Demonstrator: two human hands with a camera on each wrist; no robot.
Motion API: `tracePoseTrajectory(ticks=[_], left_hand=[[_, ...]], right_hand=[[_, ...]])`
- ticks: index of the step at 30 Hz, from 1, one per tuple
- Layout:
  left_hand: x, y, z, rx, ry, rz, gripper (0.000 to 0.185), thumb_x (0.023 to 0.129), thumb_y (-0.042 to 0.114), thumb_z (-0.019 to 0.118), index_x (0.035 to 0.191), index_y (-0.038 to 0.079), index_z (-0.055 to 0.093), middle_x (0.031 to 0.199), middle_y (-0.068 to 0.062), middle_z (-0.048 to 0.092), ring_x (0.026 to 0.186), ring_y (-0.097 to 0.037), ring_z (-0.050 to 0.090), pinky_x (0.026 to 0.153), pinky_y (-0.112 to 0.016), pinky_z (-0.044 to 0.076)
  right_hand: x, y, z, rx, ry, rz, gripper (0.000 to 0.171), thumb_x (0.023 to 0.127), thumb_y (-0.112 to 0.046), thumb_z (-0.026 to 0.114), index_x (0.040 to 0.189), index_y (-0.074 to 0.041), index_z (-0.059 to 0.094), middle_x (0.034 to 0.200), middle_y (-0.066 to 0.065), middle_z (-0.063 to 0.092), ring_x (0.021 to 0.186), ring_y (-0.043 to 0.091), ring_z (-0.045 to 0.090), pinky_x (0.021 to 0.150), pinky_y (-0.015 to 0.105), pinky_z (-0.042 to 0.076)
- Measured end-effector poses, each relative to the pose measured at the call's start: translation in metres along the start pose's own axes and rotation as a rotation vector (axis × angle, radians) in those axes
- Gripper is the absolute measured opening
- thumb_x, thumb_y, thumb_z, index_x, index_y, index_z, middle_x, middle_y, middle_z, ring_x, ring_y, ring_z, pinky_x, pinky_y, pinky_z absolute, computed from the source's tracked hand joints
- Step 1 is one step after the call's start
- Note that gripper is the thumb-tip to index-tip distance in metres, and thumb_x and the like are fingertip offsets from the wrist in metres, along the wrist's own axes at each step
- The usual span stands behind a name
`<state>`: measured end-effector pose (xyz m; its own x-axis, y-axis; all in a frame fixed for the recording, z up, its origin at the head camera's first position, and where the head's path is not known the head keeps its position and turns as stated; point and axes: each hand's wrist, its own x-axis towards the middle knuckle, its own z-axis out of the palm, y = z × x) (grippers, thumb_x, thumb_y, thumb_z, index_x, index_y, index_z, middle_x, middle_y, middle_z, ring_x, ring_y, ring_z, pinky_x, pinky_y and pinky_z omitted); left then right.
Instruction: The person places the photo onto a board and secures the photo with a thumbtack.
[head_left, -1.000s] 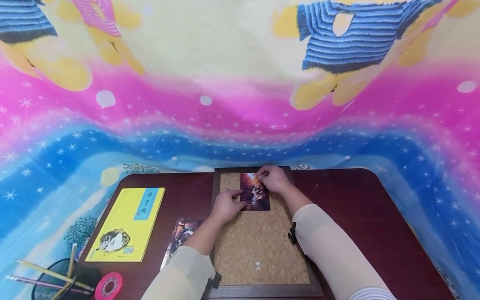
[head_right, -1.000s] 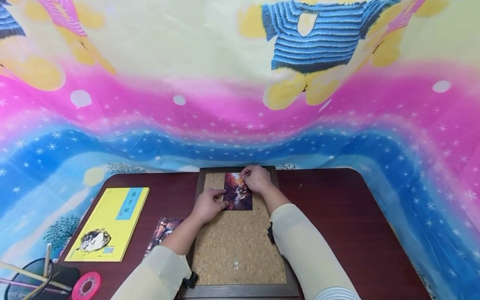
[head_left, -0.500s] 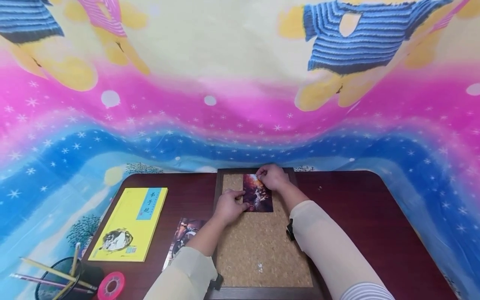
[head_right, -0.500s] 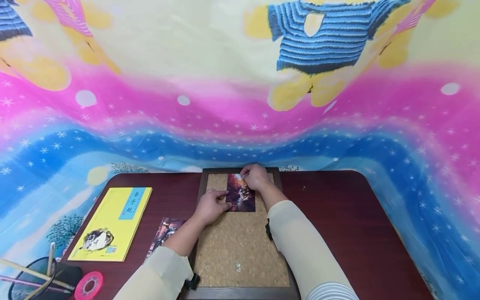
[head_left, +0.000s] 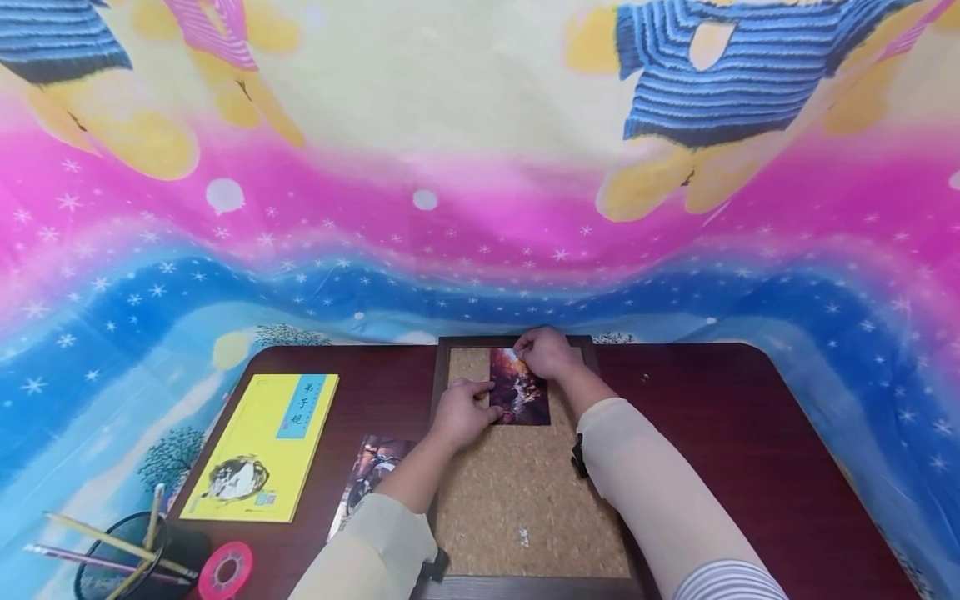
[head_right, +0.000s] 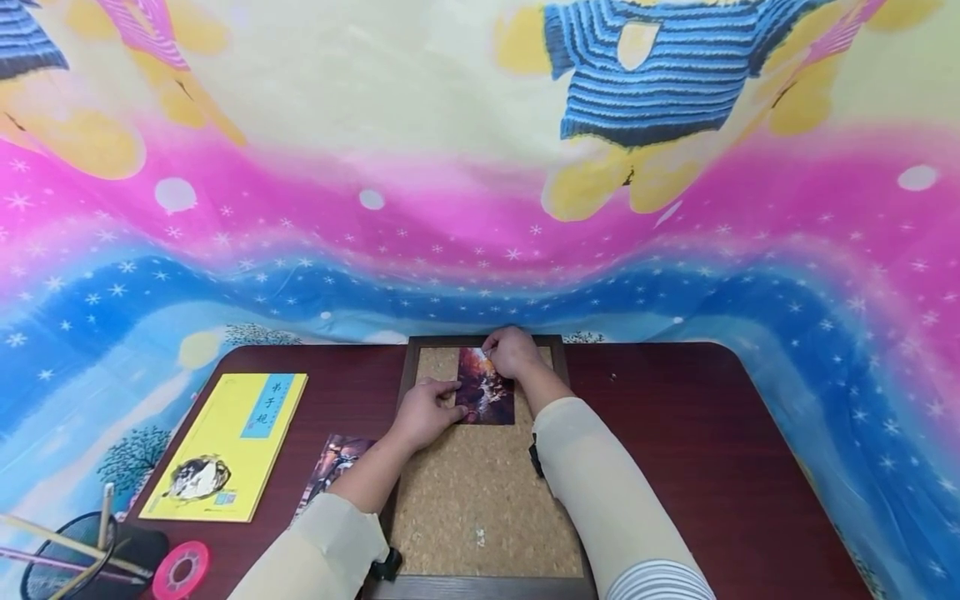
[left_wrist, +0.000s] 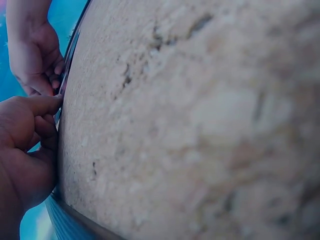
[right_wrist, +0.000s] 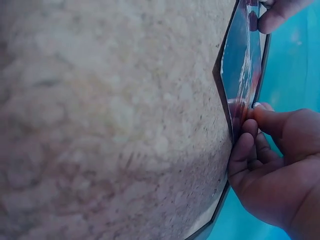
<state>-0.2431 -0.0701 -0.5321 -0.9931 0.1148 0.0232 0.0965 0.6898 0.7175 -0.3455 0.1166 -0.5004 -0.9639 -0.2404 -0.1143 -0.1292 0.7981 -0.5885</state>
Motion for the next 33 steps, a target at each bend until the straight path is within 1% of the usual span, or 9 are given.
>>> tracePoseTrajectory(ticks=[8, 13, 18, 21, 27, 33], left_hand=[[0.0, -0.002, 0.0, -0.017, 0.008, 0.006, 0.046, 0.079, 0.027, 0.078, 0.122, 0.013, 0.068, 0.094, -0.003, 0.057, 0.072, -0.008, 0.055, 0.07, -0.03, 0.048], [0.001, -0.003, 0.001, -0.004, 0.019, 0.019, 0.046, 0.079, 0.028, 0.078, 0.122, 0.013, 0.068, 0.094, -0.004, 0.058, 0.073, -0.008, 0.055, 0.07, -0.03, 0.048], [0.001, -0.003, 0.001, -0.001, 0.03, 0.025, 0.045, 0.079, 0.027, 0.079, 0.12, 0.012, 0.069, 0.093, -0.004, 0.058, 0.074, -0.009, 0.054, 0.072, -0.03, 0.048], [0.002, -0.004, 0.002, 0.003, 0.038, 0.027, 0.045, 0.078, 0.027, 0.079, 0.12, 0.012, 0.069, 0.093, -0.003, 0.058, 0.075, -0.01, 0.055, 0.073, -0.03, 0.048], [0.003, -0.005, 0.003, 0.011, 0.047, 0.03, 0.045, 0.078, 0.028, 0.079, 0.12, 0.013, 0.069, 0.093, -0.003, 0.059, 0.076, -0.01, 0.055, 0.073, -0.03, 0.048], [0.003, -0.006, 0.002, 0.007, 0.039, 0.029, 0.046, 0.078, 0.027, 0.079, 0.12, 0.012, 0.069, 0.092, -0.003, 0.057, 0.072, -0.009, 0.054, 0.071, -0.03, 0.048]], right_hand=[[0.004, -0.002, 0.002, -0.073, -0.025, -0.005, 0.019, 0.094, -0.015, 0.057, 0.102, -0.018, 0.073, 0.099, -0.001, 0.069, 0.092, 0.019, 0.062, 0.083, 0.038, 0.05], [0.008, -0.003, 0.002, -0.095, -0.056, -0.004, 0.022, 0.093, -0.013, 0.054, 0.104, -0.018, 0.073, 0.1, -0.001, 0.068, 0.092, 0.019, 0.062, 0.083, 0.038, 0.05], [0.013, -0.005, 0.001, -0.157, -0.082, -0.015, 0.022, 0.095, -0.018, 0.054, 0.106, -0.017, 0.073, 0.105, -0.001, 0.069, 0.098, 0.02, 0.062, 0.09, 0.038, 0.049], [0.015, -0.007, 0.0, -0.173, -0.094, -0.006, 0.022, 0.096, -0.022, 0.054, 0.105, -0.018, 0.073, 0.104, -0.001, 0.069, 0.098, 0.02, 0.062, 0.092, 0.039, 0.049], [0.014, -0.007, 0.0, -0.152, -0.07, 0.003, 0.022, 0.095, -0.024, 0.055, 0.104, -0.018, 0.073, 0.102, -0.001, 0.069, 0.094, 0.02, 0.062, 0.089, 0.04, 0.049], [0.012, -0.004, 0.004, -0.085, -0.04, 0.011, 0.022, 0.095, -0.023, 0.054, 0.107, -0.019, 0.073, 0.106, -0.001, 0.068, 0.096, 0.02, 0.061, 0.087, 0.04, 0.05]])
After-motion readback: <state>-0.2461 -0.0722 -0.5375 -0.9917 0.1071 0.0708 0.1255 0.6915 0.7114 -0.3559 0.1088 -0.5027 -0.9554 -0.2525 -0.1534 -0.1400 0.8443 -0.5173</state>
